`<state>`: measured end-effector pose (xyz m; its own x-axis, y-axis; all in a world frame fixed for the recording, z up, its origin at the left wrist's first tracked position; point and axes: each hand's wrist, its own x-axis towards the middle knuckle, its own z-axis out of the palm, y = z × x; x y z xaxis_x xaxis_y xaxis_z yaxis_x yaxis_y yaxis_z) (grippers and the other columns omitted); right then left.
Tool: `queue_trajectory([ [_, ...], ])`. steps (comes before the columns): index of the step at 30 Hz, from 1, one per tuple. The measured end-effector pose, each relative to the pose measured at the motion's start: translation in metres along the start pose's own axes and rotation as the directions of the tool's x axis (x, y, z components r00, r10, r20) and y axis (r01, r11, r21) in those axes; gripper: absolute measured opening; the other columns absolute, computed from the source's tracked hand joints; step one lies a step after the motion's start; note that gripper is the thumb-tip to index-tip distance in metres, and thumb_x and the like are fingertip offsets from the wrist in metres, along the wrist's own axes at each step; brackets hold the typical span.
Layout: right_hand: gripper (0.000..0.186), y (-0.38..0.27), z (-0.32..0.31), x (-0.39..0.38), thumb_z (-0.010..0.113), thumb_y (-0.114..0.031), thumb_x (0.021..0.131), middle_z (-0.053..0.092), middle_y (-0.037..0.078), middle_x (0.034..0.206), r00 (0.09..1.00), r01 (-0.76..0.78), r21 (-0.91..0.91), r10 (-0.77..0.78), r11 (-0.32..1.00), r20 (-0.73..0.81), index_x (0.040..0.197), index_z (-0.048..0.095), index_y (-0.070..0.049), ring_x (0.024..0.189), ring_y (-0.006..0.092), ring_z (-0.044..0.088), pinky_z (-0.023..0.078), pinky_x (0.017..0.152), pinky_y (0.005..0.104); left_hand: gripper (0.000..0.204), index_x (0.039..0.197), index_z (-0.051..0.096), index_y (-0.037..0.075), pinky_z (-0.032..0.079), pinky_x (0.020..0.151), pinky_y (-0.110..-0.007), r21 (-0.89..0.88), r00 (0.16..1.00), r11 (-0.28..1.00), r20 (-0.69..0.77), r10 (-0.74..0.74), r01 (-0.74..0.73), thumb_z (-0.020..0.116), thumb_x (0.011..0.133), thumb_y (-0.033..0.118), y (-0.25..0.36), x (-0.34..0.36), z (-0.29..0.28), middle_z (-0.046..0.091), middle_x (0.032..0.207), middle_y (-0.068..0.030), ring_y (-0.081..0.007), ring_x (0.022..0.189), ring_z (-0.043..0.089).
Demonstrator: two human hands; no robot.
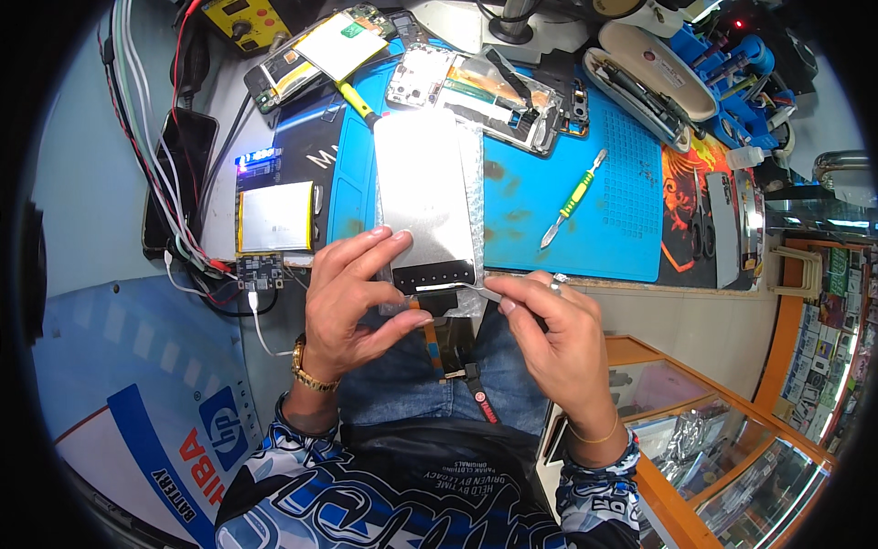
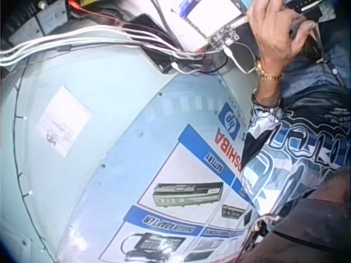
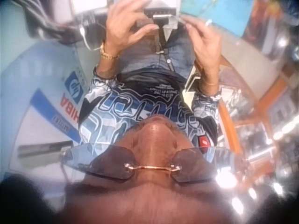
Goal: The person disassembles a mobile phone by removing the screen, disconnecting internal ribbon cables, and separating the internal components from the frame.
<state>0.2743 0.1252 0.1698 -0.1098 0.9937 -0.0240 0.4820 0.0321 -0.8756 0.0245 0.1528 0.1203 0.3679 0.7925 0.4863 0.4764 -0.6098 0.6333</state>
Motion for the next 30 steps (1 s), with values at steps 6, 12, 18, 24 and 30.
queue_trajectory([
  [6,0.025,-0.0003,0.0015,-0.0007,0.062,0.009,0.088,0.066,0.012,0.08,1.0,0.006,-0.002,-0.006,1.0,-0.006,0.109,0.074,0.003,0.072,0.0208,0.063,0.048,0.067,0.0326,0.029,0.087,0.071,0.012,0.046,0.098,-0.043,0.006,1.0,1.0,-0.014,0.022,-0.022,0.089,0.075,0.031,-0.001,-0.0009,0.0017,0.07,0.131,-0.0137,-0.0296,0.126,0.062],
  [12,0.026,0.0005,0.0009,-0.0005,0.062,0.009,0.087,0.066,0.012,0.08,1.0,0.014,-0.012,-0.014,1.0,-0.001,0.109,0.074,0.003,0.071,0.0211,0.063,0.048,0.066,0.0326,0.03,0.094,0.073,0.012,0.046,0.097,-0.044,0.039,0.999,0.999,-0.004,0.038,-0.038,0.088,0.076,0.031,-0.0005,-0.001,0.0022,0.069,0.132,-0.0137,-0.0298,0.125,0.062],
  [18,0.025,0.0016,0.0006,0.0,0.062,0.009,0.087,0.066,0.012,0.08,1.0,0.024,-0.016,-0.024,1.0,-0.002,0.108,0.074,0.003,0.071,0.021,0.063,0.048,0.066,0.0333,0.032,0.099,0.075,0.013,0.047,0.096,-0.044,0.066,0.998,0.996,0.006,0.066,-0.067,0.088,0.075,0.03,-0.0019,-0.0011,0.0021,0.069,0.132,-0.0136,-0.0303,0.124,0.062],
  [24,0.024,0.002,0.0,-0.0002,0.063,0.009,0.087,0.066,0.012,0.079,1.0,0.031,-0.022,-0.031,0.999,-0.001,0.108,0.074,0.004,0.07,0.0213,0.062,0.048,0.066,0.0331,0.033,0.1,0.076,0.014,0.047,0.096,-0.044,0.061,0.997,0.996,-0.005,0.072,-0.071,0.088,0.075,0.03,-0.0026,-0.002,0.0032,0.069,0.132,-0.0135,-0.0301,0.124,0.062],
  [30,0.025,0.0011,0.0001,-0.0006,0.063,0.009,0.087,0.066,0.012,0.079,1.0,0.02,-0.027,-0.02,0.999,0.006,0.108,0.074,0.004,0.069,0.0214,0.062,0.048,0.065,0.0329,0.031,0.103,0.077,0.016,0.047,0.096,-0.044,0.075,0.996,0.994,0.014,0.083,-0.083,0.088,0.076,0.028,-0.0017,-0.0009,0.0012,0.068,0.133,-0.0152,-0.0308,0.124,0.062],
])
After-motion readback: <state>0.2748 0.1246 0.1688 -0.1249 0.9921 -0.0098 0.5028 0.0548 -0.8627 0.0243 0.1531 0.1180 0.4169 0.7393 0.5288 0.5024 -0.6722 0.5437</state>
